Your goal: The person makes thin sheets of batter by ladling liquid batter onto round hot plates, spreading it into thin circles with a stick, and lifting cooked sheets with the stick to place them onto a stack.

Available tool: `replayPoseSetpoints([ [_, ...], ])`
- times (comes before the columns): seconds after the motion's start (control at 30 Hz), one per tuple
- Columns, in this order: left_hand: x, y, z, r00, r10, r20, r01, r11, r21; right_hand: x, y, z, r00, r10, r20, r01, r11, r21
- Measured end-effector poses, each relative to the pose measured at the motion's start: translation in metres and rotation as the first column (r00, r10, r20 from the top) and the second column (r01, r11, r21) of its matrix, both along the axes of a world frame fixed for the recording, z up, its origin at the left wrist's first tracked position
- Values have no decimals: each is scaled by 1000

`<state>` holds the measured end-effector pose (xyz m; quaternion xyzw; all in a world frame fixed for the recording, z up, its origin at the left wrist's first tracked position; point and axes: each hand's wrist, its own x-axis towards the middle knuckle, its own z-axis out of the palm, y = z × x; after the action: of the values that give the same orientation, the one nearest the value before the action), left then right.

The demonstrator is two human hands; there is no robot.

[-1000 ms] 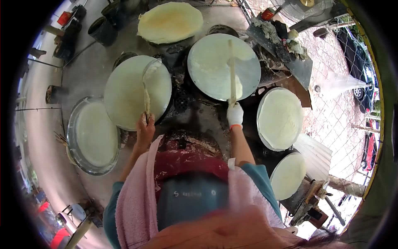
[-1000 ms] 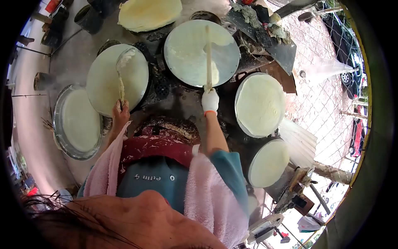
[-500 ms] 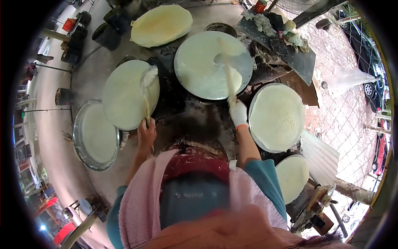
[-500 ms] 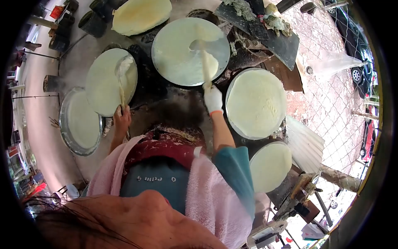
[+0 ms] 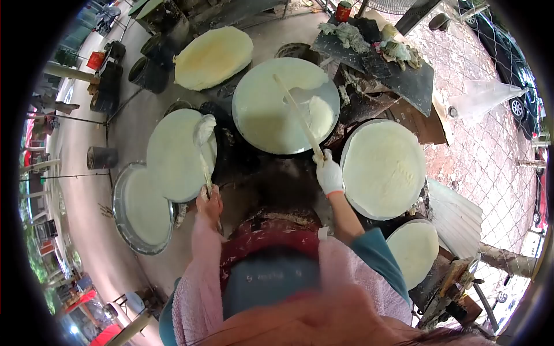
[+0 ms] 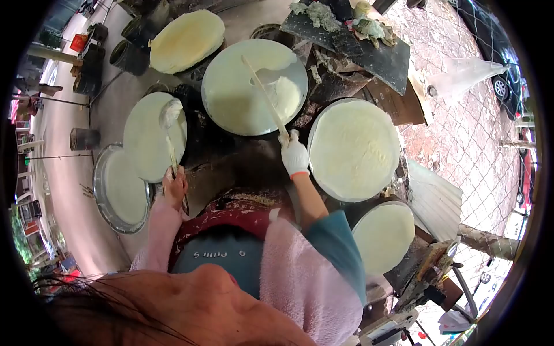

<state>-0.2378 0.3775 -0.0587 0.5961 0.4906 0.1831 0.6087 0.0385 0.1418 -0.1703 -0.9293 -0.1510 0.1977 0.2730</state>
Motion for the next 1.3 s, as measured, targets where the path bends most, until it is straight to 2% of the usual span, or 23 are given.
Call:
replayPoseSetpoints([
  [0.03, 2, 1, 2, 1000, -20, 13, 20, 1000, 8, -2, -2, -5, 998, -54, -43, 49, 992, -113],
  [0.1, 7, 3, 9, 999, -35, -40, 34, 999, -26, 23, 9, 7, 989, -144, 27, 146, 983, -114],
  [0.17, 8, 1, 16, 997, 2, -76, -9, 995, -96, 70, 27, 3, 994, -87, 70, 96, 986, -133],
  [0.23, 8, -3, 22, 989, 90, -121, -101, 991, -90, 120, 51, -11, 973, -80, 216, 124, 972, -200],
  [0.37, -7, -15, 27, 965, 188, -183, -189, 982, 16, 197, 97, 40, 980, 31, 196, 25, 961, -276],
  [0.43, -21, -12, 16, 964, 194, -180, -203, 979, -33, 217, 117, 39, 965, 15, 260, 59, 959, -276],
  [0.47, -25, -12, 15, 966, 177, -191, -184, 983, -23, 215, 123, 36, 966, 66, 251, 0, 968, -252],
  [0.5, -26, -10, 13, 967, 157, -200, -163, 987, -13, 212, 130, 35, 962, 115, 246, -58, 972, -227],
  [0.53, -27, -8, 9, 968, 158, -193, -158, 987, 13, 180, 121, 63, 964, 87, 252, -134, 975, 176],
  [0.57, -28, -7, 7, 982, 132, -133, -133, 991, 4, 168, 119, 35, 804, -16, 595, -293, 859, 420],
  [0.6, -28, -6, 6, 992, 107, -70, -107, 994, -4, 137, 101, 59, 962, 159, 224, -238, 889, 392],
  [0.63, -25, -5, 7, 997, 79, -4, -79, 997, -10, 109, 87, 78, 994, 100, 37, -106, 975, 196],
  [0.67, -19, -3, 12, 995, 87, -38, -88, 996, -30, 91, 67, 63, 1000, -2, -18, 9, 930, 368],
  [0.7, -7, -3, 26, 993, 94, -76, -98, 994, -50, 77, 54, 18, 983, -115, -146, 186, 586, 788],
  [0.73, 2, -2, 33, 988, 99, -115, -107, 992, -72, 59, 33, 35, 955, -220, -201, 296, 616, 730],
  [0.77, 7, 1, 31, 995, 62, -75, -69, 993, -91, 52, 15, -14, 869, -260, -421, 494, 524, 694],
  [0.83, 12, 12, 22, 1000, -15, 4, 15, 992, -123, 18, 4, 25, 633, -313, -708, 676, 670, 308],
  [0.9, 20, 19, 15, 994, -101, 35, 103, 993, -59, -6, -4, 21, 656, -153, -739, 620, 667, 412],
  [0.93, 27, 21, 16, 992, -117, 54, 121, 991, -57, -7, -6, 14, 728, -152, -668, 563, 688, 457],
  [1.03, 42, 23, 26, 983, -180, 32, 181, 983, -32, 15, -24, 18, 694, -211, -688, 634, 633, 445],
  [1.17, 52, 25, 20, 976, -209, 52, 212, 975, -60, 5, -24, 37, 649, -195, -736, 570, 765, 300],
  [1.23, 54, 21, 17, 964, -235, 122, 245, 967, -68, -3, -25, 48, 650, -93, -755, 496, 804, 328],
  [1.3, 58, 18, 13, 967, -234, 98, 241, 969, -62, 5, -32, 37, 696, -96, -712, 479, 800, 361],
])
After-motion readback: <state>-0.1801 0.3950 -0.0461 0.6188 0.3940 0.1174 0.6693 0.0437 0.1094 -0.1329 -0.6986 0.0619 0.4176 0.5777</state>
